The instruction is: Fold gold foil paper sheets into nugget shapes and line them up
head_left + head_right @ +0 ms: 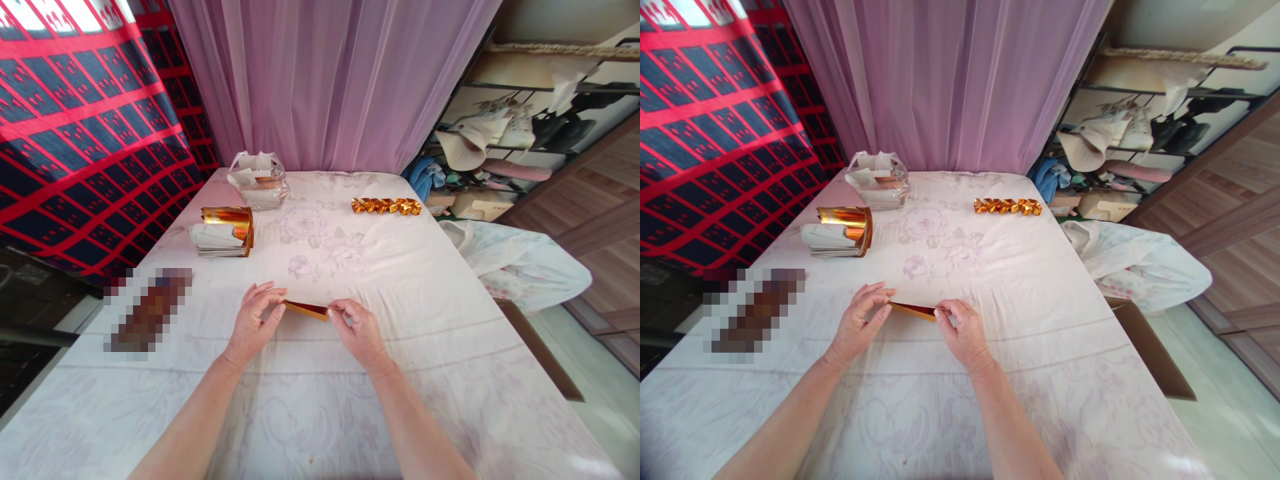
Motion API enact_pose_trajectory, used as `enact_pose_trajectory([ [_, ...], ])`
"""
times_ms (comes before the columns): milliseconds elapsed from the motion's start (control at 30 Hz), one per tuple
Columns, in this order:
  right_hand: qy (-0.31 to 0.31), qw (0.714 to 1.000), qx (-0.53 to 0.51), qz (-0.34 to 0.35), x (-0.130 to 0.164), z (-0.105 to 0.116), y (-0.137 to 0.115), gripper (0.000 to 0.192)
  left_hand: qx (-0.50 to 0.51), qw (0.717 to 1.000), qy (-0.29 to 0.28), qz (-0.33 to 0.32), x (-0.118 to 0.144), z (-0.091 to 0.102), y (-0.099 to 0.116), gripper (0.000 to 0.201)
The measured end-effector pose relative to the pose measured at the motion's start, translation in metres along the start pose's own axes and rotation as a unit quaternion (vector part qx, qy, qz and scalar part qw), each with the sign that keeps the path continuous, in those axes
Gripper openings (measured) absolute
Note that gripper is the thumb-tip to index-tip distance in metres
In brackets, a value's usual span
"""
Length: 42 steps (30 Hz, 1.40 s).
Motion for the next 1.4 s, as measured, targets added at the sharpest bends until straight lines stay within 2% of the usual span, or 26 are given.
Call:
enact_pose_trajectory([
  [167,-0.007,1.0,-0.017,-0.009,0.0,0.002,-0.006,0.016,0.036,0.998,0.044,0.018,0.001,0.004,-0.001,0.015],
  [333,0.005,0.997,-0.058,-0.045,0.004,-0.005,-0.003,0.014,0.124,0.982,0.076,0.117,0.007,0.003,-0.013,0.023],
  [467,0.005,0.993,-0.094,-0.064,0.008,-0.014,-0.001,0.026,0.199,0.961,0.086,0.171,0.009,-0.001,-0.014,0.025],
  [567,0.013,0.991,-0.108,-0.076,0.009,-0.015,0.0,0.025,0.239,0.948,0.073,0.196,0.009,-0.006,-0.013,0.029],
  [767,0.026,0.98,-0.154,-0.123,0.007,-0.016,0.008,0.016,0.264,0.94,0.036,0.214,0.009,-0.014,-0.011,0.032],
  [1100,0.028,0.952,-0.238,-0.188,0.006,-0.023,0.017,0.021,0.278,0.928,-0.025,0.248,0.01,-0.022,-0.015,0.031],
  [1233,0.023,0.951,-0.232,-0.204,0.007,-0.023,0.02,0.024,0.301,0.918,-0.016,0.259,0.01,-0.023,-0.015,0.04],
  [1400,0.031,0.956,-0.21,-0.202,0.006,-0.022,0.021,0.025,0.286,0.925,-0.009,0.249,0.008,-0.022,-0.015,0.04],
])
Point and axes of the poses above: each hand's wrist, its own x-axis away from the middle knuckle, its own z-axis out of the back of the hand, y = z × x, the point moved 6 cm from there along -x, towards the middle knuckle, and after that the axes turned 4 degrees about x, right-handed, at the moved point
